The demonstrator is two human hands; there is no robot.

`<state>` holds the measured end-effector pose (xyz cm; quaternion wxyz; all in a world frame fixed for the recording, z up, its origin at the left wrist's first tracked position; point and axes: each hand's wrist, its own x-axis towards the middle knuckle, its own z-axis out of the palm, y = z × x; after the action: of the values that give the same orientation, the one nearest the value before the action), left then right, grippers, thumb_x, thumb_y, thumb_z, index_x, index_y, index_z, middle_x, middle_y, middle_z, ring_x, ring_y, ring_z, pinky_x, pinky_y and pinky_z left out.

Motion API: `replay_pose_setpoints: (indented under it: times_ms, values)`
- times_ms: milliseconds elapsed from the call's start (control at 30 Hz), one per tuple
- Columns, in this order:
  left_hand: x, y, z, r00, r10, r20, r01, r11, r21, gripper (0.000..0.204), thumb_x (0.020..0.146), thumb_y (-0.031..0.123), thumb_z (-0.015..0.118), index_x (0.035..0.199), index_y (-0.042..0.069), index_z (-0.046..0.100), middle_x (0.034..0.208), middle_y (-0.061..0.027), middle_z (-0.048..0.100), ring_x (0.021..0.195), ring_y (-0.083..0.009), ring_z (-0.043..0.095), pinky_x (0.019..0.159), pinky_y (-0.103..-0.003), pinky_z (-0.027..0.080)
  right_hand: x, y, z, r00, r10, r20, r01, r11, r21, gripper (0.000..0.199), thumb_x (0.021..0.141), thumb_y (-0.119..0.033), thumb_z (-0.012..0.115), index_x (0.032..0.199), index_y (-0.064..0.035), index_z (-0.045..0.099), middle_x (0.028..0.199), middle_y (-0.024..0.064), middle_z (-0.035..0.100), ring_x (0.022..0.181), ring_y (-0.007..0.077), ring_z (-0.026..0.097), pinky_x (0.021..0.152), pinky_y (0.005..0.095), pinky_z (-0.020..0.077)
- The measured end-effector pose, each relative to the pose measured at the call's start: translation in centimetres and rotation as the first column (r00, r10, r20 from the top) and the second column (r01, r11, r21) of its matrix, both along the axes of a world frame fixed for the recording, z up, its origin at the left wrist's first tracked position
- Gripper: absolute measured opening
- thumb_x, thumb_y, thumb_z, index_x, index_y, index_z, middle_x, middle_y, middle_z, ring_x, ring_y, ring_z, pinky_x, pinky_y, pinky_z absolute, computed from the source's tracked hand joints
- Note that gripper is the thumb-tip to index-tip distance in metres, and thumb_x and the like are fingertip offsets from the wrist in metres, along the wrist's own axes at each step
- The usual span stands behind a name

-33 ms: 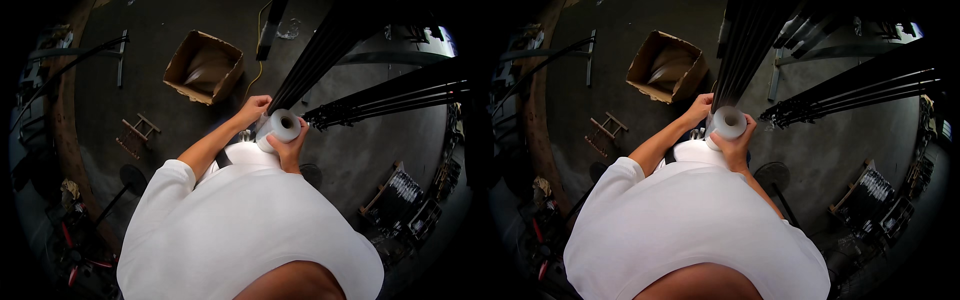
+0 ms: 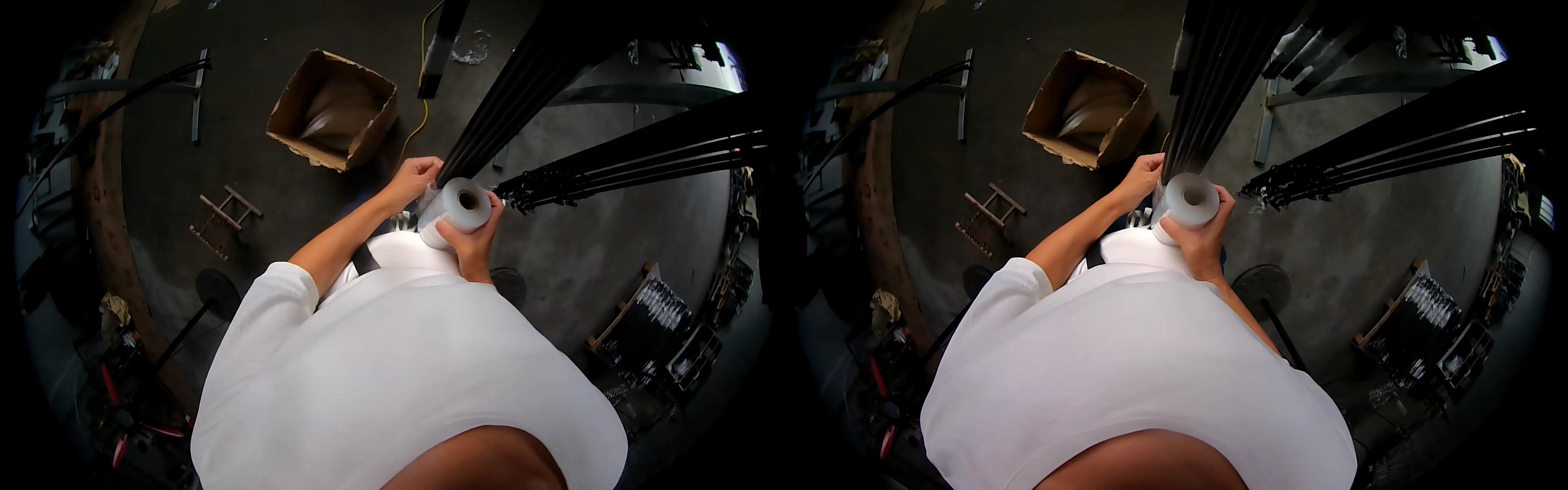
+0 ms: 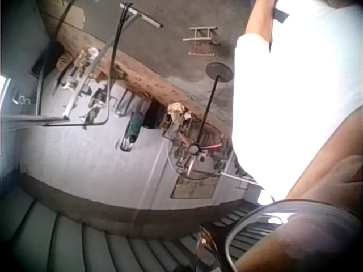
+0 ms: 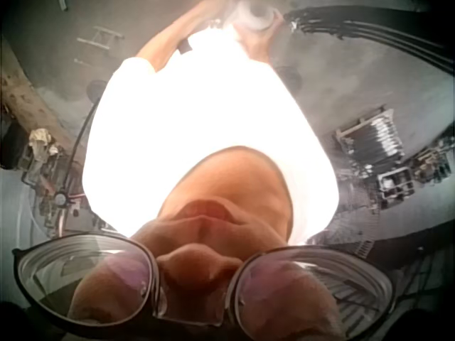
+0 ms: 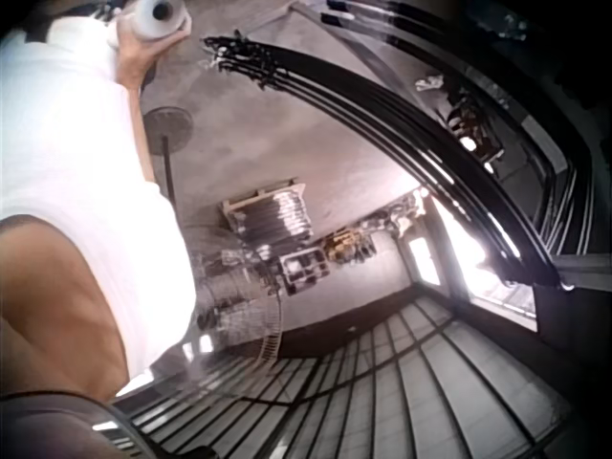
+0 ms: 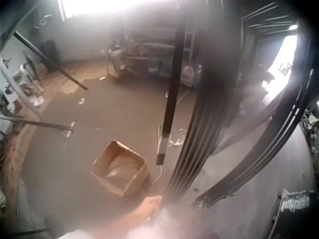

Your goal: The person wraps a bundle of black metal rods with white protective paper and clear plastic film. They tear sheets of paper from a roll and wrap them around the rods, then secure the paper with plastic film from a roll. The person handles the rods and rolls by hand in a warehouse setting.

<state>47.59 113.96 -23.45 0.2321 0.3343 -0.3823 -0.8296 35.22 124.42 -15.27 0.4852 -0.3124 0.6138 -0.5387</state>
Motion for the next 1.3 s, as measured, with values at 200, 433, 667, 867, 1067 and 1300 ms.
replay_pose_setpoints:
  times_ms: [200, 433, 667, 867, 1067, 1300]
  values:
    - [0.6, 1.8, 1.0, 0.991, 0.021, -0.133, -0.038, 0.991, -0.131, 0.045, 0.076, 0.048, 0.062, 0.095, 0.011, 0.044, 0.077, 0.0066, 0.046, 0.070, -0.0021, 0.042, 0.060, -0.015, 0.033, -1.6, -1.1, 1.0, 0.934, 0.148, 0.326, -0.148, 0.989, -0.025, 0.071, 0.061, -0.007, 0.070, 0.118, -0.0044, 0.028, 0.112, 0.0106, 0.041, 0.105, 0.0194, 0.044, 0.092, 0.0329, 0.0357]
    - [0.6, 1.8, 1.3, 0.994, 0.097, 0.051, -0.073, 0.935, -0.346, 0.039, 0.082, 0.043, 0.058, 0.087, 0.007, 0.046, 0.070, 0.0052, 0.042, 0.066, -0.0047, 0.037, 0.058, -0.019, 0.033, -1.2, -0.3, 0.2, 0.999, 0.018, 0.043, -0.018, 1.000, -0.003, 0.074, 0.058, -0.006, 0.073, 0.117, -0.0038, 0.028, 0.111, 0.0108, 0.041, 0.104, 0.0187, 0.044, 0.090, 0.0331, 0.0369]
    - [1.0, 2.5, 1.8, 0.964, 0.218, 0.155, -0.120, 0.870, -0.478, 0.031, 0.087, 0.031, 0.053, 0.079, 0.001, 0.051, 0.064, 0.0025, 0.041, 0.065, -0.0063, 0.035, 0.056, -0.021, 0.033, -5.0, -2.9, -1.5, 0.975, -0.092, -0.200, 0.089, 0.996, -0.026, 0.072, 0.052, -0.006, 0.077, 0.114, -0.0035, 0.040, 0.099, 0.0076, 0.056, 0.091, 0.0179, 0.055, 0.082, 0.0306, 0.0436]
    - [1.8, 2.5, 0.2, 0.981, 0.165, 0.104, -0.110, 0.908, -0.405, 0.034, 0.086, 0.034, 0.054, 0.083, 0.000, 0.054, 0.068, 0.0032, 0.046, 0.067, -0.0052, 0.037, 0.058, -0.020, 0.033, -6.7, -9.8, -6.9, 0.927, 0.239, 0.288, -0.205, 0.968, -0.145, 0.065, 0.052, -0.001, 0.068, 0.113, -0.0020, 0.046, 0.097, 0.0063, 0.057, 0.088, 0.0153, 0.054, 0.079, 0.0257, 0.0442]
    - [2.4, 2.0, 1.6, 0.983, 0.155, 0.101, -0.106, 0.920, -0.378, 0.040, 0.086, 0.038, 0.054, 0.091, -0.002, 0.056, 0.073, 0.0025, 0.052, 0.070, -0.0056, 0.040, 0.063, -0.020, 0.036, -2.1, -14.5, -7.6, 0.812, 0.565, 0.150, -0.496, 0.801, -0.335, 0.052, 0.063, -0.019, 0.072, 0.107, -0.0050, 0.049, 0.101, 0.0024, 0.054, 0.094, 0.0106, 0.050, 0.085, 0.0252, 0.0414]
    - [4.4, 2.1, 3.0, 0.937, -0.086, 0.340, 0.171, 0.959, -0.226, 0.030, 0.091, 0.021, 0.042, 0.109, -0.001, 0.050, 0.098, -0.0098, 0.056, 0.094, -0.0167, 0.048, 0.086, -0.027, 0.035, 0.0, -15.7, -4.2, 0.621, 0.782, 0.041, -0.700, 0.578, -0.418, 0.051, 0.063, -0.014, 0.072, 0.108, -0.0070, 0.048, 0.104, 0.0034, 0.053, 0.098, 0.0123, 0.051, 0.087, 0.0269, 0.0414]
